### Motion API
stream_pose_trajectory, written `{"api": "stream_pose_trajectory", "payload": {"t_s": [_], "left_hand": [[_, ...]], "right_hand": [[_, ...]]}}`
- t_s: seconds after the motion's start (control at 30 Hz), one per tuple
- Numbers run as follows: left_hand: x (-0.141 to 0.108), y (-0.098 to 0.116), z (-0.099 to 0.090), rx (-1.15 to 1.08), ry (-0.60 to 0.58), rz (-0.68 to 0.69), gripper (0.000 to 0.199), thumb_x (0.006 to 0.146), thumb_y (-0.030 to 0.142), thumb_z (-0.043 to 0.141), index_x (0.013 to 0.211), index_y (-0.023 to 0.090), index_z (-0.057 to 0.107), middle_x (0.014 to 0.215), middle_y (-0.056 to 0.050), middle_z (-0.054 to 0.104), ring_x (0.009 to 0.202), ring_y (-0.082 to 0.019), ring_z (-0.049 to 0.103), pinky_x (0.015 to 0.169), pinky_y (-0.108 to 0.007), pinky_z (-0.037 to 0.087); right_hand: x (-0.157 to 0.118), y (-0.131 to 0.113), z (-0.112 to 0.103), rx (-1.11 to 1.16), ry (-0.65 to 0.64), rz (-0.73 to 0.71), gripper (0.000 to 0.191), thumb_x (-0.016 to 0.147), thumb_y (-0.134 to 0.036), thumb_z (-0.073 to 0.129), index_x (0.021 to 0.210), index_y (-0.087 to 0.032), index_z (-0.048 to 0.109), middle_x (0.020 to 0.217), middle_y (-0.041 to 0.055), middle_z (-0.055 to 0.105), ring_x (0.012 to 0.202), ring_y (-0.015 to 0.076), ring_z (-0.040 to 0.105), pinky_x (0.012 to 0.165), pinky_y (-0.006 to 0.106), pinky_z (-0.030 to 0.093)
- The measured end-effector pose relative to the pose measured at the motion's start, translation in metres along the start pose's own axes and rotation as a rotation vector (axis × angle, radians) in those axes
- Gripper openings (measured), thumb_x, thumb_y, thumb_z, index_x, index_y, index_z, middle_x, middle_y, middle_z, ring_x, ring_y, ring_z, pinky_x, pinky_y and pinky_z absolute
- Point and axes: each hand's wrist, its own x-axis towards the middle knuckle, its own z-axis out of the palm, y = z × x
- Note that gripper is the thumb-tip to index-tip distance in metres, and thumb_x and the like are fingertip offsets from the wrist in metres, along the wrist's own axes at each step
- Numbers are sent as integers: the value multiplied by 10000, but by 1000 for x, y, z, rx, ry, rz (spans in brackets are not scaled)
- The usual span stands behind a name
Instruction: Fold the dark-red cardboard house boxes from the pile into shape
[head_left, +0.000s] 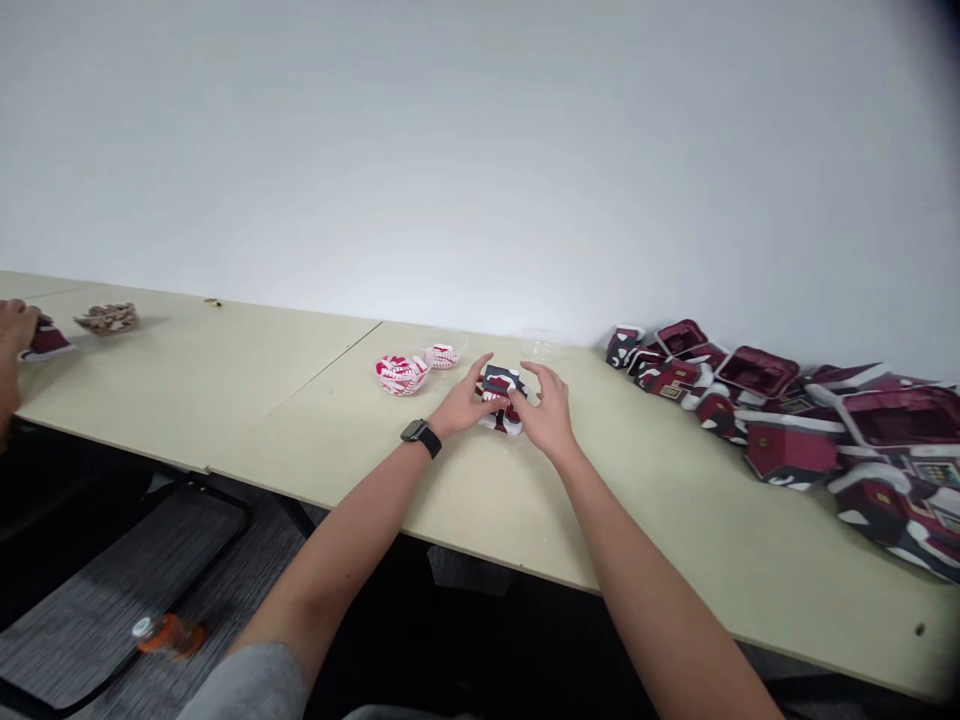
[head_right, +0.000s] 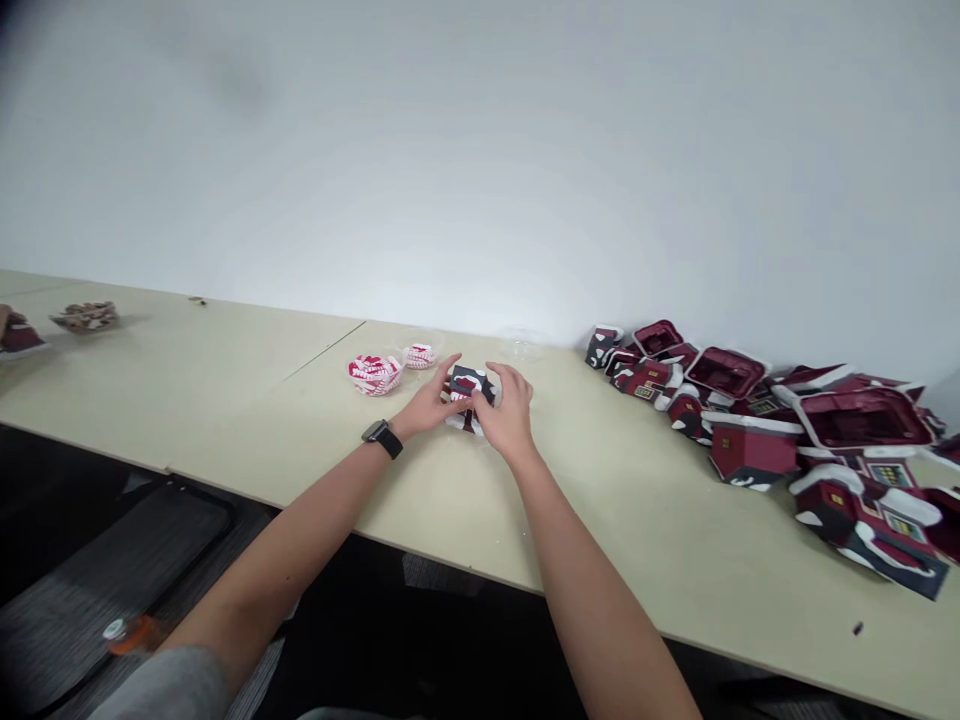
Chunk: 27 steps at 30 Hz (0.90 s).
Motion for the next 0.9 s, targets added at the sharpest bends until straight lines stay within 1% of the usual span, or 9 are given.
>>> {"api": "stream_pose_trajectory", "payload": {"t_s": [0.07,0.1,0.17,0.23,0.33,0.4,0.5,0.7,0.9], "left_hand": [[-1,3,-1,114,15,62,900,894,532,738,1640,235,331,1437,-152,621,1255,-319,622,1112,-464,460],[-1,4,-2,185,37,83,865,893,535,735,1619,230,376,1467,-155,602,1322,-341,575,1153,-483,420],[0,4,-3,314,76,112,796,902,514,718,1582,211,436,1510,-169,564,1406,-371,489,1207,-513,347],[2,3,-2,400,73,128,753,919,445,689,1576,179,434,1529,-192,536,1419,-378,463,1215,-519,325],[5,1,-1,463,48,111,781,898,370,695,1584,140,402,1512,-217,534,1391,-376,478,1194,-504,342],[6,2,1,460,63,68,813,876,412,733,1571,140,412,1477,-218,558,1380,-383,484,1176,-502,356],[7,5,2,431,76,20,839,867,496,751,1561,156,424,1444,-212,577,1367,-392,487,1144,-503,380],[4,12,5,536,33,17,835,927,479,685,1600,115,349,1408,-226,589,1309,-372,494,1099,-464,406],[0,22,5,553,17,-15,835,957,492,635,1626,123,297,1369,-216,598,1285,-348,512,1073,-439,433]], "right_hand": [[-1,-7,0,53,62,-2,322,885,-397,611,1151,-250,717,1289,110,653,1205,286,580,1016,431,513],[-2,-10,0,104,45,9,274,904,-415,592,1062,-240,734,1157,99,689,1056,260,627,923,391,536],[-5,-16,2,229,-68,53,280,925,-456,577,925,-226,736,865,46,689,757,202,608,737,331,516],[-10,-23,7,322,-227,85,307,920,-484,595,886,-218,743,708,7,646,619,168,540,627,301,451],[-20,-32,18,338,-442,53,319,910,-486,628,935,-214,793,721,10,686,606,157,537,599,290,420],[-28,-36,26,328,-560,18,323,918,-480,631,987,-226,817,779,23,731,656,172,583,621,296,446],[-38,-38,37,360,-669,1,319,931,-469,631,1078,-259,821,840,30,763,767,212,656,674,324,509],[-45,-39,45,412,-695,22,346,933,-441,649,1206,-288,795,869,29,771,846,235,693,700,341,565],[-44,-41,42,361,-719,6,385,932,-376,592,1212,-226,809,772,22,745,638,164,577,584,279,461]]}}
